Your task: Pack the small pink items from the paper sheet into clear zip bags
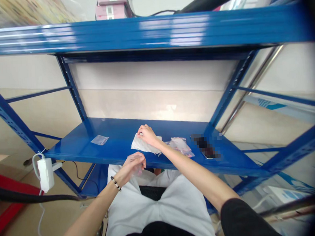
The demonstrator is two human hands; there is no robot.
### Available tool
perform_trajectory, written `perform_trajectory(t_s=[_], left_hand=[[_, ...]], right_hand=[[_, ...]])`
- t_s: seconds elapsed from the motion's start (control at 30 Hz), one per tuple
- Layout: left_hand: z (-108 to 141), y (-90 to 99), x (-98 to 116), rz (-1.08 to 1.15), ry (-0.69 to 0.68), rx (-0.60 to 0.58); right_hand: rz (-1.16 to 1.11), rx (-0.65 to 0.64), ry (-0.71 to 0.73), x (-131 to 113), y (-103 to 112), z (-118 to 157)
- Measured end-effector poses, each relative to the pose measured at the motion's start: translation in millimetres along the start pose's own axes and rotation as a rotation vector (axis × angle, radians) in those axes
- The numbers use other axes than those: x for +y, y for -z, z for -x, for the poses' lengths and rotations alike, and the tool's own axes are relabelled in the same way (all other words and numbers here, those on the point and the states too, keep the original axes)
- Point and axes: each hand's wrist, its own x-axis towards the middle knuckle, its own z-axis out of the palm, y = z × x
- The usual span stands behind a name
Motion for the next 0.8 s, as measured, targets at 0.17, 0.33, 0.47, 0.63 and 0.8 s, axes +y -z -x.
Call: perform_trajectory(t_s=[0.17, 0.33, 0.47, 0.63, 0.8], left_hand=[[10, -6.5, -6, -0.114, -0.023, 0.010], [7, -6.1, -13, -0.209, -0.013, 0.004], [5, -5.6, -16, -0.249, -0.020, 0.008], [14, -8.9, -19, -0.258, 0.008, -0.001], [13, -8.9, -20, -0.206, 0.004, -0.009]], right_hand=[[-0.355, 0.128, 0.180, -40, 24, 41], [-0.523, 0.043, 0.235, -69, 45, 88], [-0.526, 0.029, 0.204, -71, 46, 107], [-0.521, 0.023, 0.171, -67, 40, 118], [-0.560, 0.018, 0.160, -63, 38, 117]])
